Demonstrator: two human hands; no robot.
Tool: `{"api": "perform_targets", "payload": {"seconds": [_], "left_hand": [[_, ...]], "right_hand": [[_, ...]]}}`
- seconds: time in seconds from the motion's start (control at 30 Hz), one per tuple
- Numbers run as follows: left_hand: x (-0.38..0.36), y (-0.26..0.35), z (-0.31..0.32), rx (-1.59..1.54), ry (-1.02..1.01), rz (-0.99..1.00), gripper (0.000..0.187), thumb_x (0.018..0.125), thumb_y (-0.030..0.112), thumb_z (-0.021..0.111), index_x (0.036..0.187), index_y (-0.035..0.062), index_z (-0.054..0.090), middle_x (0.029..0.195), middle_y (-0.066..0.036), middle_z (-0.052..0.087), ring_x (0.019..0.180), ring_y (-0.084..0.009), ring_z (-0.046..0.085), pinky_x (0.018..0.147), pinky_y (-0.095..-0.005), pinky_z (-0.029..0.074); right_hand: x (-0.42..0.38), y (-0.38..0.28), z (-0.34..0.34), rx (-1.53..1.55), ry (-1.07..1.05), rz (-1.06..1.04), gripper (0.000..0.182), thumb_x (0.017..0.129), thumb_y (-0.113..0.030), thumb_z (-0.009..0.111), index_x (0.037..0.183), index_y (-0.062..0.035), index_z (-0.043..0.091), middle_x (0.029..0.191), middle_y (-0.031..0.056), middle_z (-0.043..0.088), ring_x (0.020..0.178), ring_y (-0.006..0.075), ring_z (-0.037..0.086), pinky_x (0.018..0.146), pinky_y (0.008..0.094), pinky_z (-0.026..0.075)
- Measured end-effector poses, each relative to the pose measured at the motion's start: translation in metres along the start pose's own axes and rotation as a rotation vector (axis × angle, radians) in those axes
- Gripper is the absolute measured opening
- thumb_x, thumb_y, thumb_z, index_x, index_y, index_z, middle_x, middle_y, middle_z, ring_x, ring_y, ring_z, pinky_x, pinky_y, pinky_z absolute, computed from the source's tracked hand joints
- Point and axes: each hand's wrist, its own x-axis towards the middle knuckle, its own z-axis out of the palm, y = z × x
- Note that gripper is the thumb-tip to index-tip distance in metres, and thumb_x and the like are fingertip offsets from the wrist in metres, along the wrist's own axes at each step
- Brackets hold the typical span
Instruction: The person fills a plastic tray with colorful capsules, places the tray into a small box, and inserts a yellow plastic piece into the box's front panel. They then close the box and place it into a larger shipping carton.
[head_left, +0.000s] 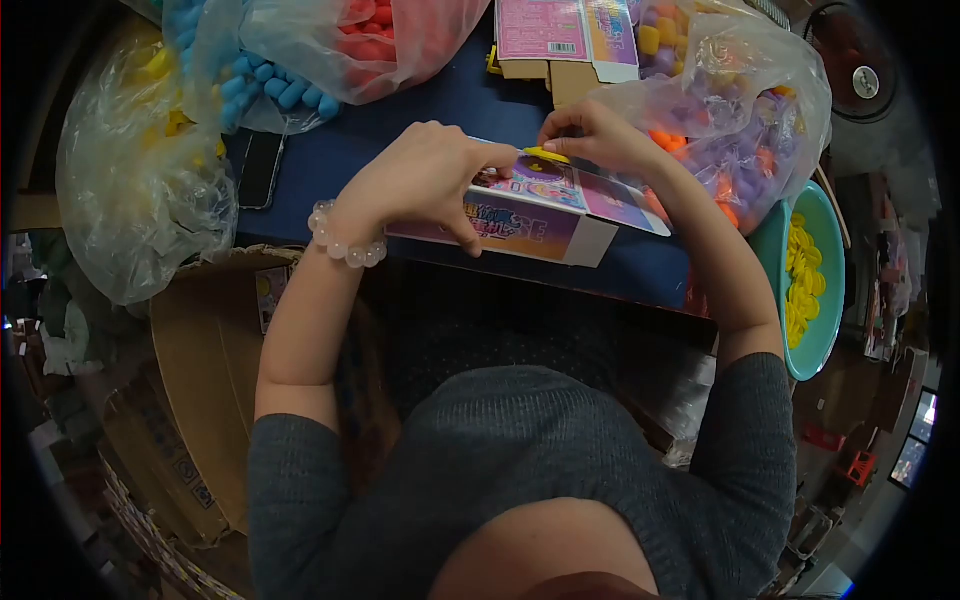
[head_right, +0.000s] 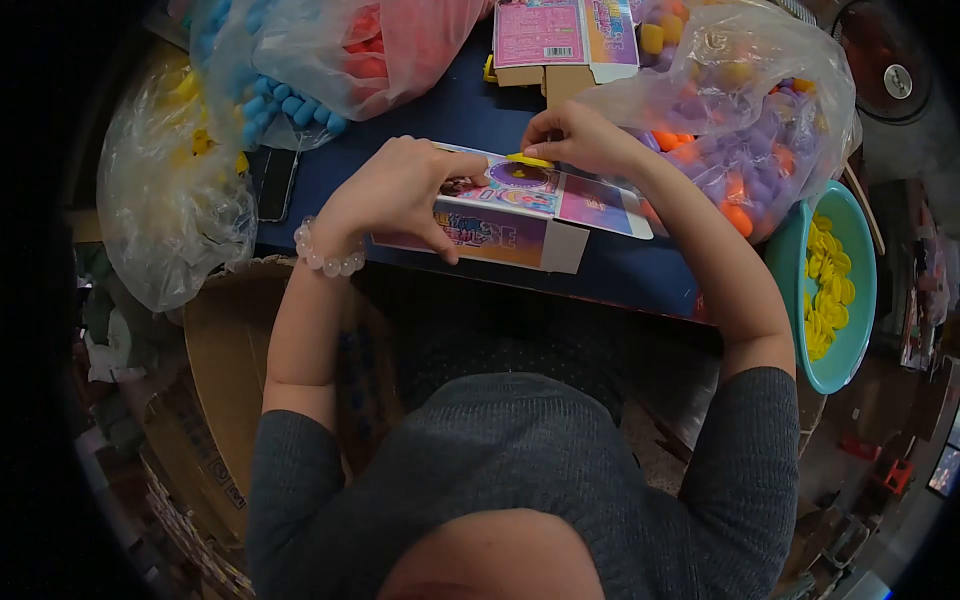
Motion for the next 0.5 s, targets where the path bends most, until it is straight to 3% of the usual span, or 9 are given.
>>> {"api": "perform_targets", "payload": {"seconds": [0.07,0.37,0.5], "left_hand": [[0.009,-0.002,-0.009,-0.055,-0.152,-0.057,0.072,0.043,0.040,0.091,0.100,0.0088,0.062,0.089,-0.011,0.071,0.081,-0.0297,0.068,0.073,-0.0353,0.051],[0.013,-0.015,-0.004,-0.138,-0.120,-0.014,0.072,0.042,0.040,0.092,0.100,0.0079,0.062,0.088,-0.011,0.071,0.083,-0.0287,0.069,0.075,-0.0341,0.052],[0.015,-0.014,-0.007,-0.136,-0.156,-0.038,0.074,0.042,0.040,0.092,0.102,0.0071,0.063,0.088,-0.011,0.071,0.082,-0.0285,0.069,0.076,-0.0342,0.052]], "right_hand": [[0.005,0.004,-0.001,-0.039,-0.005,-0.041,0.017,0.087,-0.014,0.068,0.093,0.0015,0.069,0.079,0.0078,0.067,0.070,0.0133,0.057,0.065,0.0283,0.046],[0.006,0.000,0.001,-0.014,-0.033,0.010,0.016,0.086,-0.013,0.069,0.091,0.0021,0.070,0.075,0.0059,0.066,0.070,0.0102,0.056,0.065,0.0263,0.045],[0.006,-0.005,0.002,-0.040,-0.016,-0.001,0.014,0.084,-0.011,0.070,0.090,0.0017,0.070,0.078,0.0084,0.068,0.070,0.0135,0.059,0.065,0.0274,0.046]]}}
